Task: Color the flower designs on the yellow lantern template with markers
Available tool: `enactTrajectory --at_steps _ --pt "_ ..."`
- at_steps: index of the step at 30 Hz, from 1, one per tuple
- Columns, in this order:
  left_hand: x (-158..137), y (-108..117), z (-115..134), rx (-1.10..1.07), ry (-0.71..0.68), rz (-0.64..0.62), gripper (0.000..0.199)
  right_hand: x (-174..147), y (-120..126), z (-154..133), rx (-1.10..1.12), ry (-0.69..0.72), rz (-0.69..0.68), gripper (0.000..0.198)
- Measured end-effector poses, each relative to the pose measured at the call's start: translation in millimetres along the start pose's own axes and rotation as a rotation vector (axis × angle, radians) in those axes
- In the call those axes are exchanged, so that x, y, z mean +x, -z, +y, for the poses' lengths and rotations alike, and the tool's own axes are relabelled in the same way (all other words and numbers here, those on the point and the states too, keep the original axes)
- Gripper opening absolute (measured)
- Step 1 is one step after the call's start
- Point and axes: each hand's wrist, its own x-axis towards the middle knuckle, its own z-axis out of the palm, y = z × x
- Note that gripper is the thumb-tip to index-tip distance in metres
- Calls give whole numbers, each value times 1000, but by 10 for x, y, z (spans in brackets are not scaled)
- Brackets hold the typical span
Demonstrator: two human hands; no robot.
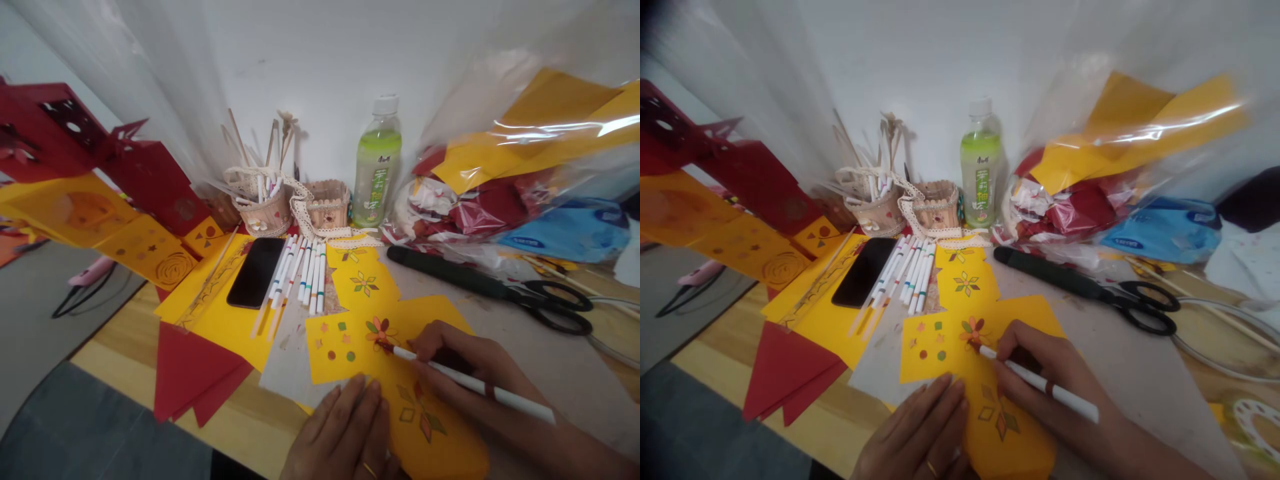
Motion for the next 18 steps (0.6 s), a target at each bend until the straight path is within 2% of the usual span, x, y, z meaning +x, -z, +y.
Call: enactTrajectory --at_steps 3,9,18 --pt "-4 4 -8 -14 -14 -6 27 -4 2 30 -44 13 -112 17" --pt "-16 -1 -11 -11 -17 -20 28 -3 -3 55 -49 -26 -115 18" --pt "-2 8 -5 10 -10 -16 28 -21 17 12 -33 -11 -129 18"
